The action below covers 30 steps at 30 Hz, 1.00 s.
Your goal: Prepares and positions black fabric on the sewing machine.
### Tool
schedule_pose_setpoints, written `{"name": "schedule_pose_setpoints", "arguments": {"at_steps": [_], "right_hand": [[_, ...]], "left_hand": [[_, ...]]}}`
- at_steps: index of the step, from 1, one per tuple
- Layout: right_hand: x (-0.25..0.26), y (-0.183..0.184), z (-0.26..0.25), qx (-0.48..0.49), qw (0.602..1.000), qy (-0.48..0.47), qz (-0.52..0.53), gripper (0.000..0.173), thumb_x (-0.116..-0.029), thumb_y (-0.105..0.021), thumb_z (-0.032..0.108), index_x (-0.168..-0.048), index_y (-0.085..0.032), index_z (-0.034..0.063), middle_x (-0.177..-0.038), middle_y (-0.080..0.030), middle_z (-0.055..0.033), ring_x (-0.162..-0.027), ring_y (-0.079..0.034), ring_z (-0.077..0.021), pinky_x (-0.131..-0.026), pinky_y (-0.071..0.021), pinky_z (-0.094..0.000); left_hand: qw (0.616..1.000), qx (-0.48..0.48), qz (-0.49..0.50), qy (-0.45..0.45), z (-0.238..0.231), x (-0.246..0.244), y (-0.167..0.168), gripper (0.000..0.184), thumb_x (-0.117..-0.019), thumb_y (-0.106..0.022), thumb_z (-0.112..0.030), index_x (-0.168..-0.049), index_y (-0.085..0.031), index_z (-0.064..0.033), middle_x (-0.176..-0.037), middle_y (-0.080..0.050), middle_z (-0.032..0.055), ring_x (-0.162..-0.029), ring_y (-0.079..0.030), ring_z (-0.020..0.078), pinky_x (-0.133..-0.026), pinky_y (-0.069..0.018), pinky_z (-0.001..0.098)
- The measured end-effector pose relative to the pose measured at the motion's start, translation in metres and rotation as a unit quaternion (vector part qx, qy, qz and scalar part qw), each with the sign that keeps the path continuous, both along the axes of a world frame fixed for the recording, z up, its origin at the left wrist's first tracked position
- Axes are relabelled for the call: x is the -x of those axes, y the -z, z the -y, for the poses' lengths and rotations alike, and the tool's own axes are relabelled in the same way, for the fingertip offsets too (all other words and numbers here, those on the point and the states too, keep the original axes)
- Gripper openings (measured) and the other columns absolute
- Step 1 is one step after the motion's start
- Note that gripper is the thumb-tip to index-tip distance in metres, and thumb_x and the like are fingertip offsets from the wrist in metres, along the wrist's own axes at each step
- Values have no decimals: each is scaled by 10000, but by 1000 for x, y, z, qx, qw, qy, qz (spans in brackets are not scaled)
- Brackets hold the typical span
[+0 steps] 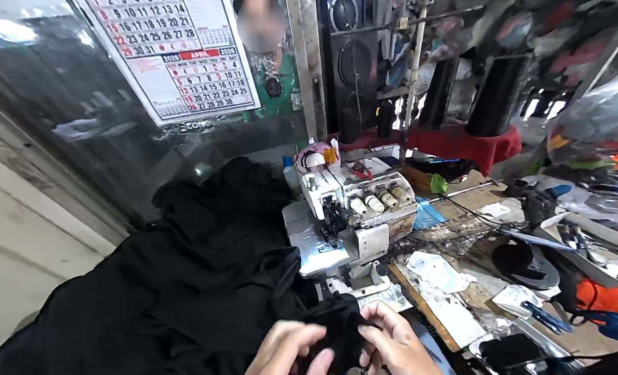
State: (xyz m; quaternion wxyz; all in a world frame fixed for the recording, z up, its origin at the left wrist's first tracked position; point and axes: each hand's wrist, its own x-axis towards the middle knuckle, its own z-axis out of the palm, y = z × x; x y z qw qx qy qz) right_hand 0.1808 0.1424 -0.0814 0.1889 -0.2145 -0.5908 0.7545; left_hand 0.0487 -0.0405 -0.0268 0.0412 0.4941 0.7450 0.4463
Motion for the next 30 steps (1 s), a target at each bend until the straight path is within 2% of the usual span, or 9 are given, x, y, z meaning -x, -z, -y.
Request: {"name": "schedule_pose_setpoints", "arguments": {"at_steps": [3,9,12,15,19,21,23,25,30], "right_hand": [[-5,-1,3,-21,1000,8,-21,140,-1012,-563,57,-1147,-578,22,-998,-689,-132,-661,-686,-231,-541,-608,-383],[-20,8,-10,-138,990,10,-23,229,-982,-679,208,-1169,-673,76,-1082,-698,-54,-817,-688,-172,-695,-608,-363],[-21,2,-17,-107,992,2,-62,275,-1073,-512,248,-1163,-688,57,-940,-673,-42,-706,-619,-123,-592,-532,-290],[-21,7,-28,-45,991,-58,-109,370,-1072,-392,236,-1153,-692,35,-874,-681,-65,-690,-610,-139,-583,-514,-304],[-39,-11,-34,-92,995,-20,-39,427,-877,-728,105,-1290,-641,49,-1156,-720,-73,-910,-718,-199,-725,-624,-372],[-46,-15,-33,-83,996,27,-24,424,-864,-721,98,-1269,-615,34,-1208,-693,-81,-885,-708,-200,-670,-611,-354],[-48,-14,-34,-37,998,20,-35,291,-1012,-569,179,-1242,-666,29,-1068,-719,-89,-760,-678,-179,-569,-556,-323],[-44,-8,-37,-3,998,-31,-46,439,-1107,-394,354,-1192,-689,42,-893,-716,-105,-627,-642,-167,-517,-536,-317],[-32,-6,-40,36,998,-17,-49,258,-1037,-613,321,-1001,-689,78,-733,-609,-33,-500,-475,-76,-444,-399,-234]], "left_hand": [[984,120,-123,-48,-42,0,17,375,-875,-773,-428,-1171,-749,-199,-1130,-684,19,-1032,-658,174,-845,-590,366],[984,40,-158,-71,-59,-12,26,193,-997,-606,-207,-1105,-754,-145,-1048,-725,-8,-966,-695,90,-828,-607,292],[984,10,-175,-36,-63,-27,17,173,-1016,-608,-195,-1081,-747,-115,-1084,-730,57,-1039,-701,168,-885,-599,354],[979,23,-203,-21,-67,-35,17,178,-1022,-588,-189,-1050,-752,-125,-1006,-711,77,-917,-693,193,-785,-587,356],[981,43,-191,-6,-67,-29,12,217,-1029,-561,-153,-1101,-766,-156,-1082,-698,60,-957,-680,169,-800,-587,332],[984,39,-175,14,-69,-28,9,226,-1028,-555,-142,-1094,-770,-158,-1200,-698,61,-1021,-689,164,-836,-594,332],[985,37,-164,43,-74,-32,11,228,-1036,-546,-133,-1091,-766,-158,-1309,-689,64,-1141,-683,171,-931,-582,358],[983,27,-168,63,-82,-38,17,233,-1029,-548,-103,-1079,-771,-148,-1337,-680,89,-1205,-662,200,-1000,-557,385],[978,22,-178,102,-77,-41,25,226,-1009,-582,-128,-1093,-785,-180,-1357,-657,131,-1179,-648,248,-978,-524,417]]}}
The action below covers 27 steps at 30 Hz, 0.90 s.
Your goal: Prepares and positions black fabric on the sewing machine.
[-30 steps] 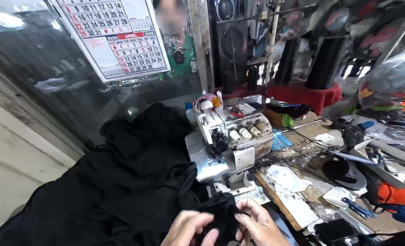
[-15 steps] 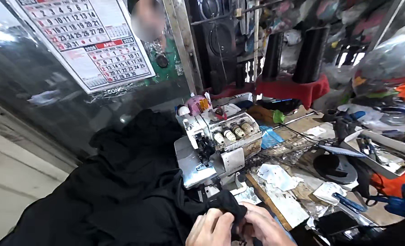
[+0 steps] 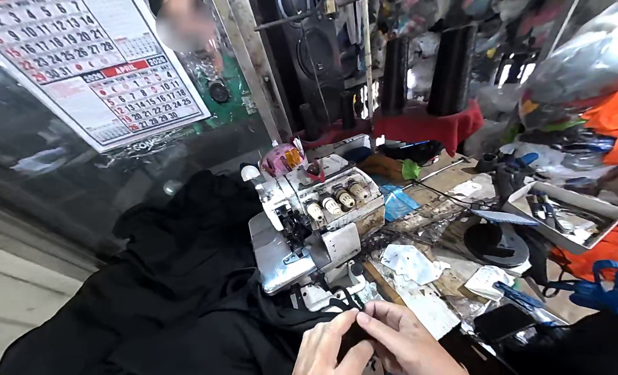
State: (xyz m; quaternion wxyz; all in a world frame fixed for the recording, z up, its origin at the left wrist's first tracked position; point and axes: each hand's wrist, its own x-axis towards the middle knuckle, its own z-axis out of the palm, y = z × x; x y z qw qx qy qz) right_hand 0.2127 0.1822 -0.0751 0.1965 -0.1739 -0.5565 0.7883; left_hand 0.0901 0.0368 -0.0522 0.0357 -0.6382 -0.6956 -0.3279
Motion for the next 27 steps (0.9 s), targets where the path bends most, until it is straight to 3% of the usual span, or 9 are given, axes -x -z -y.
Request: {"name": "schedule_pose_setpoints", "arguments": {"at_steps": [3,5,7,9,13,16,21,25,27], "right_hand": [[2,4,2,-18,999,23,-11,164,-1015,-653,224,-995,-687,65,-760,-627,-36,-499,-464,-72,-429,-379,-230],[1,2,4,-28,999,19,-13,140,-1019,-643,189,-1033,-692,59,-791,-643,-43,-508,-474,-79,-432,-384,-236],[0,-1,6,-34,999,17,-13,140,-1020,-636,169,-1066,-700,53,-837,-666,-56,-514,-492,-90,-431,-405,-245],[0,-6,8,-48,999,17,-10,134,-1027,-622,164,-1067,-684,53,-858,-672,-67,-517,-514,-110,-434,-432,-264],[-4,-11,7,-65,998,1,-17,136,-1045,-576,131,-1101,-645,28,-889,-698,-108,-571,-648,-200,-483,-581,-361],[-4,-14,10,-55,998,-1,-35,121,-1037,-571,97,-1102,-628,13,-928,-701,-119,-654,-705,-234,-567,-638,-407],[2,-17,15,-68,997,48,-4,164,-1017,-655,198,-1018,-643,34,-808,-672,-103,-564,-670,-232,-481,-613,-399],[1,-14,16,-100,993,67,9,160,-1021,-649,194,-1085,-681,51,-813,-669,-85,-521,-637,-209,-413,-578,-378],[-1,-12,17,-109,992,69,10,161,-1023,-642,187,-1103,-685,55,-819,-676,-71,-507,-625,-187,-399,-562,-357]], "left_hand": [[996,-47,74,7,9,9,-15,178,-1003,-652,-185,-1111,-782,-131,-1274,-685,131,-1123,-683,219,-972,-582,384],[995,-66,70,-21,11,26,-26,174,-1003,-650,-194,-1105,-771,-123,-1178,-723,68,-1133,-680,196,-972,-587,380],[999,-8,42,-34,6,45,-28,216,-1018,-626,-284,-1117,-768,-155,-1149,-736,-24,-1170,-644,131,-1012,-542,347],[999,28,40,-6,0,57,-16,261,-1028,-611,-358,-1085,-758,-149,-1141,-739,-35,-1204,-638,126,-1059,-524,373],[996,-6,85,2,-9,54,-9,184,-1017,-639,-288,-1023,-769,-158,-1027,-740,-50,-1053,-671,92,-938,-562,333],[992,-15,122,8,-13,46,-19,209,-1033,-622,-255,-1075,-763,-108,-1057,-746,3,-1015,-694,97,-926,-577,300],[970,41,238,25,-20,45,-21,172,-1034,-616,-205,-1106,-716,-85,-1017,-721,-6,-827,-700,82,-717,-626,258],[948,52,312,20,-18,44,-28,138,-1023,-607,-132,-1094,-700,-60,-1009,-722,21,-767,-687,110,-658,-605,265],[933,55,354,18,-19,37,-40,144,-1010,-600,-89,-1086,-701,-23,-993,-732,46,-811,-701,111,-713,-600,251]]}}
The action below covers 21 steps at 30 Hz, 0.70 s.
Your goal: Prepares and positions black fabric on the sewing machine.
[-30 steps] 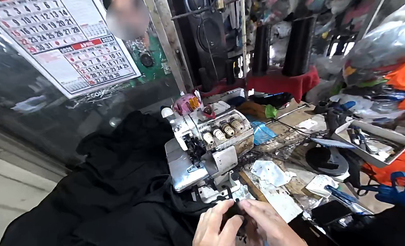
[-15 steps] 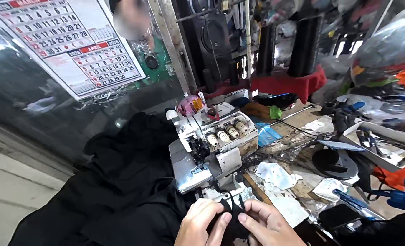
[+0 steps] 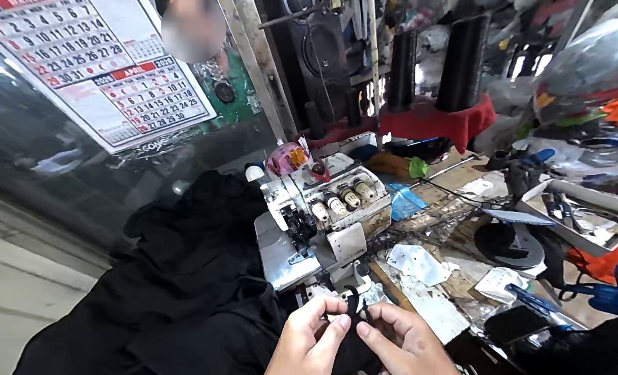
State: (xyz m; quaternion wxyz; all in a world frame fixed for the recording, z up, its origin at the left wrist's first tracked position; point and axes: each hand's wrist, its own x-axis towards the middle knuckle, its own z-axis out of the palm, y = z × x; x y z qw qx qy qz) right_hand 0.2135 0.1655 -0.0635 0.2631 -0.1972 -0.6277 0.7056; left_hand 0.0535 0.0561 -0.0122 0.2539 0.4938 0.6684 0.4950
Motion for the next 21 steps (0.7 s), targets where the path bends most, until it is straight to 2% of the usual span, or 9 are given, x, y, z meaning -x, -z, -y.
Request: {"name": "schedule_pose_setpoints", "arguments": {"at_steps": [3,6,7,9,11,16,18,20,21], "right_hand": [[-1,0,-1,1,1000,-1,-2,155,-1024,-638,176,-1105,-696,58,-888,-708,-67,-516,-623,-174,-410,-553,-340],[1,1,-5,-24,1000,-1,-12,160,-1022,-649,205,-1080,-705,66,-900,-713,-57,-547,-637,-162,-442,-565,-327],[3,5,-7,-37,999,9,-22,167,-1011,-667,220,-1061,-714,68,-878,-715,-54,-580,-649,-155,-470,-568,-318],[7,11,-11,-72,996,28,-34,172,-995,-687,232,-1034,-721,68,-851,-710,-34,-687,-666,-134,-593,-577,-296],[8,13,-11,-89,995,40,-39,174,-986,-695,222,-1044,-729,61,-842,-709,-26,-715,-667,-124,-635,-577,-287],[8,14,-9,-86,994,50,-50,157,-990,-686,187,-1061,-735,56,-845,-711,-31,-698,-659,-121,-622,-570,-280],[6,10,-7,-82,993,60,-52,136,-984,-693,174,-1054,-742,67,-933,-732,-38,-749,-687,-128,-639,-594,-286],[5,6,-7,-80,993,68,-48,127,-974,-703,177,-1040,-758,83,-1000,-712,-44,-733,-667,-132,-587,-580,-277],[5,6,-6,-77,993,68,-52,123,-974,-706,173,-1033,-758,79,-1011,-704,-59,-738,-678,-150,-592,-602,-290]], "left_hand": [[1000,-3,30,-6,-2,-4,-5,152,-1008,-593,-76,-1064,-713,-4,-964,-742,58,-842,-709,109,-761,-595,240],[999,-9,32,15,-3,4,4,155,-1018,-595,-85,-1080,-716,-12,-1031,-739,77,-904,-720,153,-802,-615,283],[999,-15,35,26,-5,8,9,147,-1016,-601,-76,-1087,-711,-9,-1058,-729,87,-911,-718,179,-794,-627,307],[998,-26,44,33,-6,10,13,137,-1008,-615,-59,-1091,-706,-1,-1076,-723,101,-923,-721,206,-793,-639,337],[998,-34,53,29,-7,8,12,136,-1002,-620,-48,-1094,-705,6,-1097,-720,108,-951,-720,219,-818,-641,350],[997,-39,71,15,-8,6,15,133,-1003,-612,-37,-1088,-700,15,-1078,-720,121,-948,-717,228,-825,-635,358],[997,-27,69,20,-7,7,18,147,-1018,-602,-66,-1106,-691,9,-1077,-721,113,-948,-717,221,-826,-633,354],[998,-12,59,25,-6,8,21,160,-1033,-587,-96,-1106,-692,0,-1011,-725,95,-885,-709,192,-777,-617,329],[998,-6,56,33,-5,9,22,168,-1042,-573,-103,-1102,-692,-1,-982,-722,87,-862,-702,178,-768,-608,318]]}}
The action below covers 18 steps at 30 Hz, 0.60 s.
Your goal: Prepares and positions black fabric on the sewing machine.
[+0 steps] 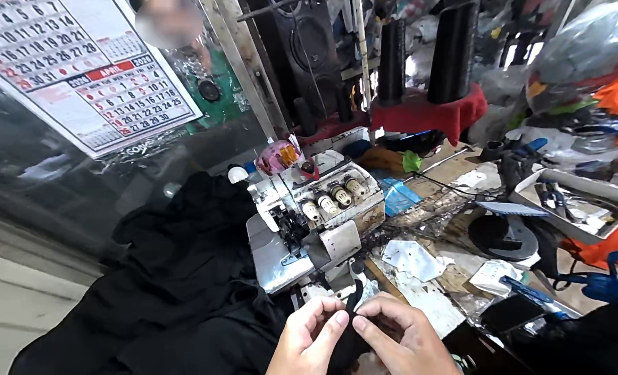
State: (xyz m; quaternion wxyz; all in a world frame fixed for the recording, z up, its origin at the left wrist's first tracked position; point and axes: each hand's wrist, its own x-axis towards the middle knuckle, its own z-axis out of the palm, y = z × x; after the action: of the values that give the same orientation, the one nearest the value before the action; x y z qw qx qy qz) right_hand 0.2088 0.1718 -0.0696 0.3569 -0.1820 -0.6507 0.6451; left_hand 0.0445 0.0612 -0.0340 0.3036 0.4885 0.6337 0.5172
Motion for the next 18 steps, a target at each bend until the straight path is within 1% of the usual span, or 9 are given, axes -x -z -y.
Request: {"name": "schedule_pose_setpoints", "arguments": {"at_steps": [2,4,7,12,13,15,16,17,18], "right_hand": [[1,3,2,14,1000,-9,-13,124,-984,-697,157,-1034,-747,55,-992,-692,-86,-718,-690,-188,-606,-635,-333],[1,0,3,29,999,-19,-11,126,-992,-683,145,-1028,-730,33,-933,-701,-80,-703,-694,-191,-612,-635,-340],[0,-13,6,48,998,-19,22,156,-988,-678,179,-1047,-716,39,-832,-732,-41,-642,-705,-152,-547,-619,-306],[-2,-18,2,42,997,-38,57,203,-998,-673,262,-1080,-710,79,-805,-701,-16,-552,-651,-138,-422,-551,-299],[-2,-18,2,36,997,-37,57,197,-997,-676,268,-1073,-715,90,-848,-716,-11,-574,-661,-133,-439,-557,-295],[-1,-10,0,10,999,-19,47,175,-981,-700,280,-1027,-749,119,-952,-735,-8,-680,-694,-129,-524,-592,-288],[0,-5,-1,-5,999,-6,40,168,-970,-713,283,-1005,-769,129,-984,-722,-14,-756,-695,-131,-594,-602,-284],[1,-2,-2,-15,999,7,34,157,-958,-723,274,-982,-779,130,-995,-721,-21,-827,-696,-138,-662,-603,-285],[2,0,-2,-22,999,13,27,144,-953,-727,257,-971,-779,124,-993,-720,-26,-855,-697,-141,-688,-605,-285]], "left_hand": [[1000,2,-4,6,1,0,1,166,-1049,-563,-112,-1065,-694,-10,-936,-708,77,-823,-685,164,-740,-594,307],[1000,-5,-4,-5,1,-2,-1,149,-1043,-573,-110,-1030,-688,-15,-908,-694,72,-800,-673,155,-718,-585,295],[999,-7,9,-45,0,-14,-14,143,-1027,-575,-99,-985,-684,-18,-873,-680,41,-778,-652,103,-719,-553,237],[999,-13,21,-41,0,-16,-15,147,-1022,-566,-85,-966,-681,-13,-866,-675,44,-779,-646,98,-720,-545,232],[999,-17,15,-28,0,-12,-11,147,-1025,-565,-87,-974,-682,-13,-886,-679,51,-792,-652,112,-723,-555,246],[1000,-22,4,2,2,-3,-3,142,-1035,-566,-96,-993,-675,-16,-913,-670,69,-798,-652,147,-707,-571,282],[1000,-24,-3,2,2,-2,-2,136,-1033,-571,-97,-999,-678,-19,-914,-671,68,-790,-653,149,-695,-572,285],[1000,-23,-9,-1,2,-2,-1,133,-1033,-575,-98,-1010,-681,-22,-920,-677,65,-789,-656,149,-692,-574,285],[1000,-22,-15,-4,2,-3,0,132,-1034,-575,-102,-1024,-682,-25,-931,-685,63,-792,-664,151,-691,-582,288]]}}
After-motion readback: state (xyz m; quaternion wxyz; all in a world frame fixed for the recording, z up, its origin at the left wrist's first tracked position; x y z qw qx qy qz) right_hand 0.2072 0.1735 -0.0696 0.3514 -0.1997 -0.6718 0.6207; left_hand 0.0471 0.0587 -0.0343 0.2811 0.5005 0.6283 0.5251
